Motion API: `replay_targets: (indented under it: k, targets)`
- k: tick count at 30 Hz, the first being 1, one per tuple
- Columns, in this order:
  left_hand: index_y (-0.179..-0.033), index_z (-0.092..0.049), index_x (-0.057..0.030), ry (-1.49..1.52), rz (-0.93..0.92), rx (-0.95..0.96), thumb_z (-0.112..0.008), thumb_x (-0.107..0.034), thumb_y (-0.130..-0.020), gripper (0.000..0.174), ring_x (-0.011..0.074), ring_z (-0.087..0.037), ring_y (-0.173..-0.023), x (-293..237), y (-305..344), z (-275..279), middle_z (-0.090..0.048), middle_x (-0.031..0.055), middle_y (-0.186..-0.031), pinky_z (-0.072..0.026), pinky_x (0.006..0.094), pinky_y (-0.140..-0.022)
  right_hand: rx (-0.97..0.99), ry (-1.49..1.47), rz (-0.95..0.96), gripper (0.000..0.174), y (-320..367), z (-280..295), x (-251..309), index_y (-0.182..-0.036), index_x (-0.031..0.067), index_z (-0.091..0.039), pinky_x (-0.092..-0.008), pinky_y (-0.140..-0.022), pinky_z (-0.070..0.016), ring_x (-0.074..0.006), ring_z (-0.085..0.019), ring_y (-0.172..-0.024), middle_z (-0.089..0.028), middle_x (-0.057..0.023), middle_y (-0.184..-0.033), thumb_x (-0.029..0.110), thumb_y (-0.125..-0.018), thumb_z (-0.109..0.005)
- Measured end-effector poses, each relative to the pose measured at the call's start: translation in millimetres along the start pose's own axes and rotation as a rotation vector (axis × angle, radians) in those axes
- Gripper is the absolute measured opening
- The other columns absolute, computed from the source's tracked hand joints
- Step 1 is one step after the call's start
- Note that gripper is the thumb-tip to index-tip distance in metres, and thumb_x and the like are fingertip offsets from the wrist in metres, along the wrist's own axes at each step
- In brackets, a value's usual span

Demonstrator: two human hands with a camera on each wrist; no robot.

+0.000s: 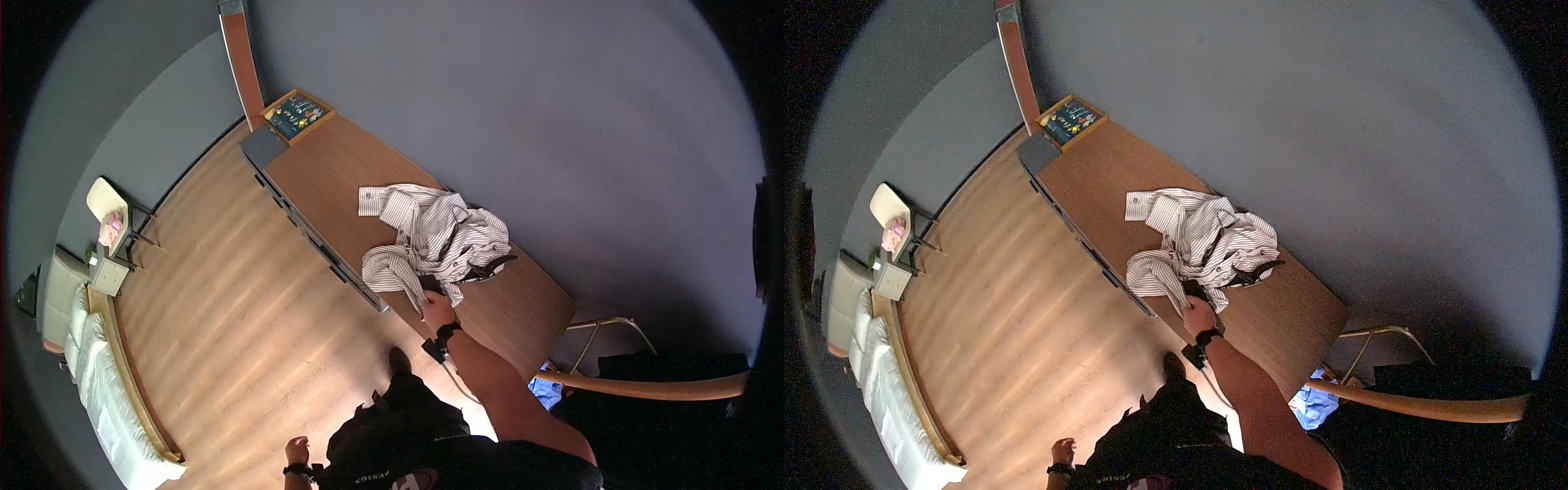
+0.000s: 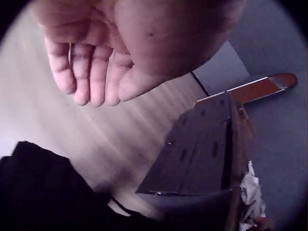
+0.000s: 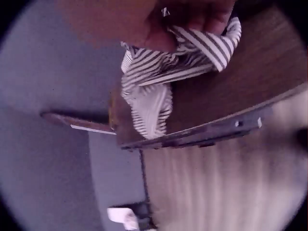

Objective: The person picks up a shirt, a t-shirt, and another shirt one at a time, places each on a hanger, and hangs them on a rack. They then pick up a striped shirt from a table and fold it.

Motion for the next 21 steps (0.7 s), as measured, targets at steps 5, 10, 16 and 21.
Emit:
replay_targets:
  k: [5,10,16,21]
  targets:
    - [-0.105,-0.067,0.001,0.47,-0.091,0.124,-0.058,-0.024,-0.098,0.027,0.0151,-0.066,-0.078,-142.6,1.5,-3.7,-0.07,0.009,-0.089,-0.0518,0.0274,-0.071,0.187,-0.481,0.084,0.024,71.3,-38.9,65.4,-0.097,0.003,-0.072,-0.0305,-0.079,-0.0507,-0.0215,-0.066,-0.09,-0.07,-0.0115,-0.095,0.015,-0.09,-0.053]
    - [-0.128,-0.057,-0.0021,0.715,0.089,0.41,-0.051,-0.049,-0.098,0.056,0.0241,-0.064,-0.106,-263.4,27.4,-34.0,-0.066,0.0137,-0.117,-0.051,0.0396,-0.092,1.007,-0.693,0.201,0.019,221.6,-33.7,218.6,-0.089,0.002,-0.07,-0.0259,-0.076,-0.0469,-0.0127,-0.058,-0.087,-0.06,-0.0034,-0.091,0.008,-0.087,-0.052]
    - [-0.128,-0.056,-0.0028,0.762,-0.015,0.847,-0.042,-0.041,-0.1,0.049,0.0309,-0.064,-0.105,-237.2,32.0,-71.3,-0.064,0.0145,-0.122,-0.0508,0.0423,-0.095,1.478,-0.757,0.307,0.017,349.9,-36.6,246.3,-0.076,-0.0004,-0.067,-0.0263,-0.07,-0.0408,-0.0144,-0.052,-0.077,-0.053,-0.0044,-0.079,0.007,-0.082,-0.053]
    - [-0.119,-0.06,0.0021,0.715,0.118,0.649,-0.049,-0.03,-0.098,0.04,0.026,-0.067,-0.095,-192.7,54.3,-23.0,-0.068,0.0158,-0.109,-0.0544,0.037,-0.081,1.23,-0.785,0.161,0.016,390.4,-49.4,197.6,-0.075,-0.001,-0.065,-0.0276,-0.071,-0.0408,-0.0153,-0.052,-0.077,-0.053,-0.0045,-0.076,0.01,-0.081,-0.054]
Point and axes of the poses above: each hand's wrist, its own y-axis away from the middle knuckle, its own z-axis out of the back of the hand, x = y × z, the point moved 10 cm from there along -y, towards the middle knuckle
